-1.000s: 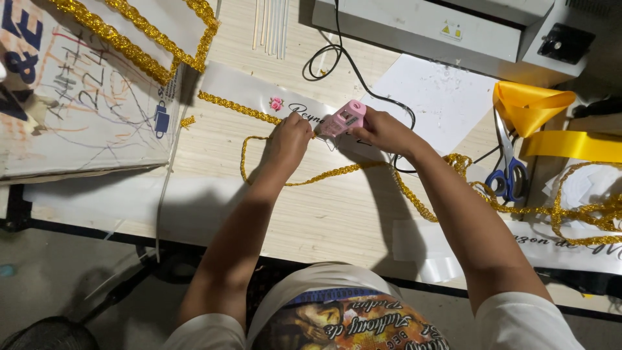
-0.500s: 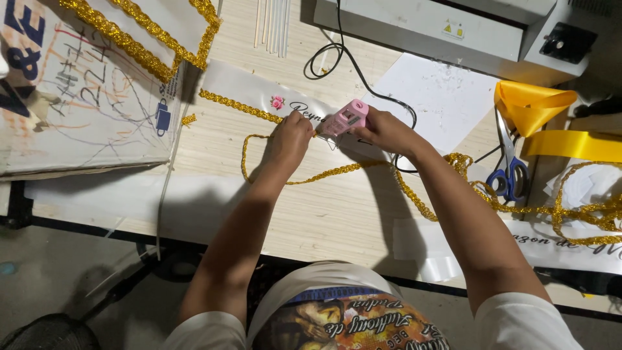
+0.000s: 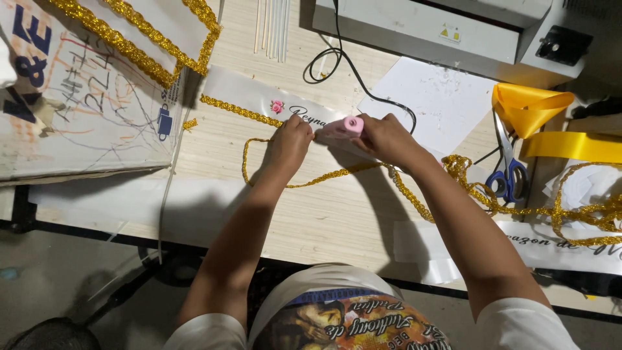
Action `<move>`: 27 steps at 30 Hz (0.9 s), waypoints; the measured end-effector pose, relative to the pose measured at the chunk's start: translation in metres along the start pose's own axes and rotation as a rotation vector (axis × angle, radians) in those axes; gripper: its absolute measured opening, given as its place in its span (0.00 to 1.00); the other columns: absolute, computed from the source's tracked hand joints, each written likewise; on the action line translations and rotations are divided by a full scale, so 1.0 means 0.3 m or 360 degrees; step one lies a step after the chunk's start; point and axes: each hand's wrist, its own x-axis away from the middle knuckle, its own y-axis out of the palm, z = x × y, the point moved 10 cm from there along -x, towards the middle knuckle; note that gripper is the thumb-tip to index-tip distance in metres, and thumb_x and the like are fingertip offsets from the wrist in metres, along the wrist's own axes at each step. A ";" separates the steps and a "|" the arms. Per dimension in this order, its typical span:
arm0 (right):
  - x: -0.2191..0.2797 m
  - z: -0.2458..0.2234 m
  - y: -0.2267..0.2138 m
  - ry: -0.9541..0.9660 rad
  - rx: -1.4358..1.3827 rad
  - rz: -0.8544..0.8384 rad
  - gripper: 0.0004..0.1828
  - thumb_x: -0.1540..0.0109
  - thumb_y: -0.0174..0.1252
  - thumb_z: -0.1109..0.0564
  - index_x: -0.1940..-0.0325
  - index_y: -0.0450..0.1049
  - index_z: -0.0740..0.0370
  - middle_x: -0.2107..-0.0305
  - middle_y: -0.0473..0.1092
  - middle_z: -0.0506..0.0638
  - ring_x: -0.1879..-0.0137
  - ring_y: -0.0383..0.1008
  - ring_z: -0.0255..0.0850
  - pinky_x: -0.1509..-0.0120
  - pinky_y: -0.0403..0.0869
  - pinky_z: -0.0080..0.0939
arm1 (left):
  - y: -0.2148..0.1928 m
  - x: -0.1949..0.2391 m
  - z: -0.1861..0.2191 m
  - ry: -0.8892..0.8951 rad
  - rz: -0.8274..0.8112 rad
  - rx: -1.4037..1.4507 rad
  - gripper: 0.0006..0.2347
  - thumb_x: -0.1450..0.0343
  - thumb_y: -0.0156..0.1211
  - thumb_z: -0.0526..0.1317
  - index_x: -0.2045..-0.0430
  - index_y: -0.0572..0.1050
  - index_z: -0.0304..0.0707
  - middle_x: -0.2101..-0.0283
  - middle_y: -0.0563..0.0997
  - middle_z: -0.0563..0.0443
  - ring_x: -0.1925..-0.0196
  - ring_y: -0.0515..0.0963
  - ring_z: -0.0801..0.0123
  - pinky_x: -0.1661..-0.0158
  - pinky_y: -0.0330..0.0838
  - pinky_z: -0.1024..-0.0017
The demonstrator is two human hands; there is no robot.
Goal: The person decorates white sashes with gold tinsel trim using a hot glue gun. They apply glue to the sash and press the tinsel along the edge, repeating the process to attach the trim to multiple sashes on a work table.
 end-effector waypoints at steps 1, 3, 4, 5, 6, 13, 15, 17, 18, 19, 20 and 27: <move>0.024 -0.032 -0.042 -0.0166 0.0107 0.0194 0.18 0.32 0.55 0.46 0.46 0.72 0.61 0.73 0.78 0.54 0.69 0.78 0.45 0.50 0.76 0.51 | 0.003 0.000 -0.002 0.0000 0.0008 0.0009 0.03 0.33 0.68 0.35 0.74 0.79 0.36 0.60 0.77 0.46 0.56 0.79 0.53 0.55 0.75 0.58; 0.072 -0.071 -0.097 -0.0339 0.0215 0.0389 0.17 0.34 0.58 0.48 0.47 0.73 0.61 0.75 0.79 0.52 0.72 0.77 0.43 0.48 0.73 0.52 | -0.008 0.001 0.001 0.0000 0.0019 0.0014 0.03 0.33 0.68 0.35 0.73 0.79 0.36 0.60 0.77 0.46 0.56 0.79 0.53 0.54 0.75 0.58; 0.097 -0.074 -0.131 -0.0344 0.0201 0.0468 0.16 0.35 0.60 0.49 0.48 0.74 0.60 0.75 0.79 0.53 0.71 0.77 0.43 0.47 0.72 0.52 | -0.017 0.002 0.011 0.0000 0.0019 0.0014 0.04 0.33 0.68 0.35 0.72 0.79 0.36 0.60 0.77 0.46 0.56 0.78 0.52 0.55 0.75 0.58; 0.123 -0.077 -0.166 -0.0349 0.0187 0.0548 0.15 0.36 0.62 0.50 0.49 0.76 0.60 0.76 0.80 0.53 0.70 0.76 0.44 0.47 0.71 0.51 | -0.026 0.002 0.021 -0.0001 0.0018 0.0014 0.05 0.33 0.68 0.35 0.71 0.78 0.36 0.60 0.77 0.45 0.56 0.78 0.51 0.55 0.74 0.57; 0.116 -0.005 -0.153 -0.0346 0.0190 0.0554 0.15 0.36 0.62 0.50 0.49 0.76 0.60 0.76 0.80 0.53 0.70 0.76 0.44 0.47 0.71 0.51 | -0.024 0.011 0.019 0.0006 0.0020 0.0015 0.05 0.33 0.68 0.35 0.71 0.78 0.36 0.60 0.77 0.45 0.56 0.78 0.51 0.55 0.74 0.57; 0.121 0.664 -0.113 -0.0127 -0.1265 0.1196 0.18 0.32 0.57 0.64 0.38 0.70 0.63 0.54 0.74 0.47 0.51 0.75 0.31 0.46 0.75 0.31 | -0.181 0.044 0.184 0.0254 0.0105 -0.0170 0.07 0.31 0.67 0.41 0.65 0.78 0.40 0.61 0.79 0.48 0.55 0.78 0.54 0.54 0.74 0.57; 0.107 0.775 -0.097 -0.0077 -0.1320 0.1378 0.19 0.31 0.60 0.63 0.36 0.69 0.63 0.54 0.72 0.46 0.53 0.72 0.30 0.49 0.72 0.31 | -0.226 0.021 0.205 0.0287 0.0151 -0.0205 0.09 0.31 0.67 0.42 0.63 0.78 0.39 0.61 0.79 0.48 0.56 0.78 0.54 0.55 0.73 0.57; 0.111 0.853 -0.059 -0.0096 -0.1328 0.1554 0.20 0.32 0.62 0.63 0.36 0.69 0.64 0.52 0.71 0.43 0.51 0.69 0.28 0.47 0.69 0.29 | -0.249 -0.008 0.185 0.0227 0.0230 -0.0190 0.09 0.29 0.65 0.43 0.63 0.78 0.37 0.60 0.80 0.46 0.56 0.79 0.54 0.56 0.73 0.56; 0.103 0.861 -0.049 -0.0109 -0.1330 0.1558 0.20 0.32 0.62 0.63 0.36 0.69 0.64 0.52 0.71 0.43 0.51 0.69 0.28 0.47 0.69 0.29 | -0.261 -0.044 0.176 0.0229 0.0239 -0.0198 0.09 0.29 0.65 0.43 0.63 0.78 0.37 0.60 0.80 0.46 0.56 0.79 0.54 0.56 0.73 0.56; 0.094 0.877 -0.036 -0.0077 -0.1320 0.1568 0.19 0.32 0.63 0.63 0.37 0.69 0.63 0.53 0.71 0.43 0.51 0.69 0.28 0.48 0.69 0.29 | -0.265 -0.085 0.150 0.0151 0.0213 -0.0208 0.08 0.28 0.64 0.43 0.63 0.78 0.38 0.60 0.80 0.46 0.56 0.80 0.54 0.56 0.74 0.56; 0.092 0.895 -0.021 -0.0040 -0.1308 0.1579 0.19 0.32 0.63 0.62 0.38 0.69 0.63 0.53 0.71 0.43 0.52 0.69 0.28 0.49 0.69 0.28 | -0.268 -0.123 0.125 0.0074 0.0182 -0.0213 0.07 0.27 0.63 0.42 0.63 0.78 0.39 0.60 0.81 0.45 0.56 0.80 0.54 0.57 0.74 0.56; 0.143 0.859 -0.038 0.0326 -0.1134 0.1510 0.26 0.35 0.70 0.56 0.35 0.70 0.62 0.56 0.71 0.48 0.57 0.64 0.34 0.53 0.67 0.33 | -0.224 -0.407 -0.065 -0.0107 0.0284 -0.0296 0.09 0.28 0.61 0.41 0.59 0.78 0.35 0.59 0.80 0.40 0.56 0.80 0.48 0.55 0.75 0.55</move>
